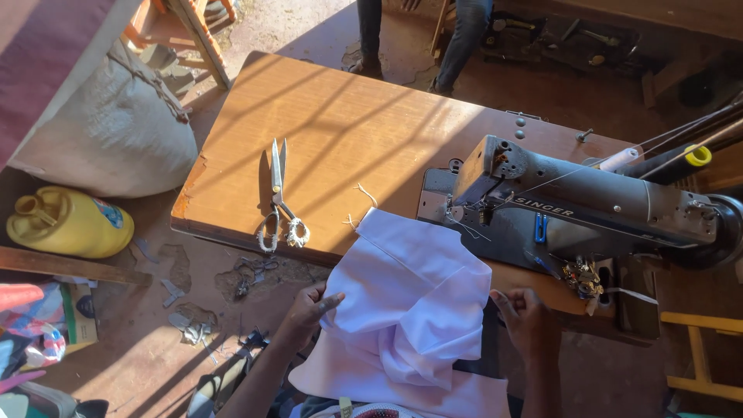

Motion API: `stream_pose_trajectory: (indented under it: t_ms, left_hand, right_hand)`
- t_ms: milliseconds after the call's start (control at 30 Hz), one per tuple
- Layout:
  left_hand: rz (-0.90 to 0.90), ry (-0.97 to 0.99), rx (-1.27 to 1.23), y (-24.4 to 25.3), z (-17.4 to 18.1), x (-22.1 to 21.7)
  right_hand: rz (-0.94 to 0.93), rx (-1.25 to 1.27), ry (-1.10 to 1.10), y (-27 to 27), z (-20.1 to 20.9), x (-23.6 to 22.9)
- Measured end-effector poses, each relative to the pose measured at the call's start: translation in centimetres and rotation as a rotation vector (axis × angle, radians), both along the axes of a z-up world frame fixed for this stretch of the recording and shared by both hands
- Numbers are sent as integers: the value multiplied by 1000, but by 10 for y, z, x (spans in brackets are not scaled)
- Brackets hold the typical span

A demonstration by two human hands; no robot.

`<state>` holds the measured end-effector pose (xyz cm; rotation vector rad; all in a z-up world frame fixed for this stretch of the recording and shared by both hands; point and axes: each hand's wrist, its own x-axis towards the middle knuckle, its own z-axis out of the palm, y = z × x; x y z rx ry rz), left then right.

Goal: Cutting and measuring white fabric on a sewing table to prepare for garment construction.

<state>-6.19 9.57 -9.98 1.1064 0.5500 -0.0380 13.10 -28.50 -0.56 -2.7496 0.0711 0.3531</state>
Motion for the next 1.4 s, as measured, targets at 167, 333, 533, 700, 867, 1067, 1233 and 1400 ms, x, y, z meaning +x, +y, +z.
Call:
stream_pose_trajectory:
  t_ms: [167,333,533,700,867,1067,1233,1400]
  left_hand:
    - [103,13,-99,-2,-6,0]
    - [124,40,-196,-6,13,20]
    - [-99,-34,-19,-5,20,11]
    - [-92,22,-13,-13,31,6]
    - [-329,244,532,-7,38,22]
    - [-360,-2,1609,3,49,46]
    - [-200,-442,1655,0,83,111]
    - [-718,-277,1740,2,64,152]
  right_hand:
    - [-104,314,153,7,-17,-32]
    - [-195,715,-38,11,-50,-35]
    - [-169,451,-209,10,-12,-23]
    - [286,384,-740,30,-11,-25]
    - [645,529,-583,107,-8,-26]
    - [858,315,-496,164,-36,-5]
    - [919,188,-506,180,-44,1]
    - [916,33,-508,177,-61,3]
